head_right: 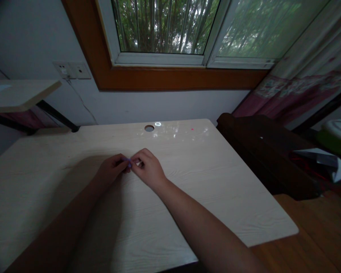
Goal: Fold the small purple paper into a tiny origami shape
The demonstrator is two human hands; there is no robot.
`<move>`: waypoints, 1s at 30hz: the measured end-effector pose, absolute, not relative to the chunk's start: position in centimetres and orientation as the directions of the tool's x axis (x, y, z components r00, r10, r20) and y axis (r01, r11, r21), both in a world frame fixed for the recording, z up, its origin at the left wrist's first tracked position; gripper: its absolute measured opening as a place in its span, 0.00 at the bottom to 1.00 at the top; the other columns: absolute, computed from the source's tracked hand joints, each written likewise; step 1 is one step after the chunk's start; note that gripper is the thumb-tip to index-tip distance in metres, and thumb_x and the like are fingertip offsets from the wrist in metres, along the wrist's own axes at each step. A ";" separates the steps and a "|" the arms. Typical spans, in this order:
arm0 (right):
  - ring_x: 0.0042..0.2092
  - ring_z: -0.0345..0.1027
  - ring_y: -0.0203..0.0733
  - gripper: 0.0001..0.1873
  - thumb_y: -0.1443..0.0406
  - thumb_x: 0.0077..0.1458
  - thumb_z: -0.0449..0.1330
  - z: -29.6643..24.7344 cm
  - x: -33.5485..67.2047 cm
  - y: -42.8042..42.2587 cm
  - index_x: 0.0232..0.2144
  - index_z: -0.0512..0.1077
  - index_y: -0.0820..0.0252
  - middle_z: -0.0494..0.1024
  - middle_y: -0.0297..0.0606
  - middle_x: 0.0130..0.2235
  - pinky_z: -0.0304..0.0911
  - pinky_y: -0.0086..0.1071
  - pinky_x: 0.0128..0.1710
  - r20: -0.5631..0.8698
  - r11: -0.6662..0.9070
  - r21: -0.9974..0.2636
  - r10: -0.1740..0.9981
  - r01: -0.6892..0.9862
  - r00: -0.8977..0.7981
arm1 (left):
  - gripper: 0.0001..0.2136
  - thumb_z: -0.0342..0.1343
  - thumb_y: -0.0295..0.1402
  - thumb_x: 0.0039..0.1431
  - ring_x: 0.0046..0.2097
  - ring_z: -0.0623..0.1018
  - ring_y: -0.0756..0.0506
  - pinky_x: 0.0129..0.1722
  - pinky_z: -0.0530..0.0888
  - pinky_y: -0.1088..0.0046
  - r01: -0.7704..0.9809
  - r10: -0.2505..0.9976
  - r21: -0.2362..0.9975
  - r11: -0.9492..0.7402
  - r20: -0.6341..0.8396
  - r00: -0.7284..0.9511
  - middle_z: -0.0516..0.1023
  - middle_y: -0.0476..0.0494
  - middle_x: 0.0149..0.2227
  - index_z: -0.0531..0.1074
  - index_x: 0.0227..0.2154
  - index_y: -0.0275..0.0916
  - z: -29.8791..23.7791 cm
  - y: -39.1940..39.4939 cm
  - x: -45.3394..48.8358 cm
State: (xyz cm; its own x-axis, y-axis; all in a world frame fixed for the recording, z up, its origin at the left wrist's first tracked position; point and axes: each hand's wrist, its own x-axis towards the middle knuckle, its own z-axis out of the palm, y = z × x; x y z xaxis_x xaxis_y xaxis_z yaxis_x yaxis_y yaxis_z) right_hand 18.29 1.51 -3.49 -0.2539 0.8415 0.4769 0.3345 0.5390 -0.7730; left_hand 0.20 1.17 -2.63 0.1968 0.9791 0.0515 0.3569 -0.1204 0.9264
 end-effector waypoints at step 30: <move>0.35 0.70 0.36 0.05 0.70 0.55 0.61 -3.7 18.4 1.4 0.34 0.76 0.55 0.75 0.37 0.37 0.67 0.30 0.33 0.477 0.529 -0.795 0.847 0.295 -0.235 | 0.05 0.56 0.32 0.55 0.31 0.79 0.47 0.36 0.76 0.70 0.130 0.982 0.988 -0.085 0.060 0.180 0.77 0.49 0.29 0.71 0.34 0.38 -2.8 1.0 0.3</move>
State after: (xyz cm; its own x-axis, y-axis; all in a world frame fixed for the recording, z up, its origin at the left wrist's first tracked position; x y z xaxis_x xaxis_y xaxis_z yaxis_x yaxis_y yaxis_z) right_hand 18.42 1.45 -3.67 -0.2350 0.8471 0.4767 0.2951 0.5295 -0.7954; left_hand 0.28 0.97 -2.79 0.1802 0.9818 0.0604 0.1301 -0.0847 0.9879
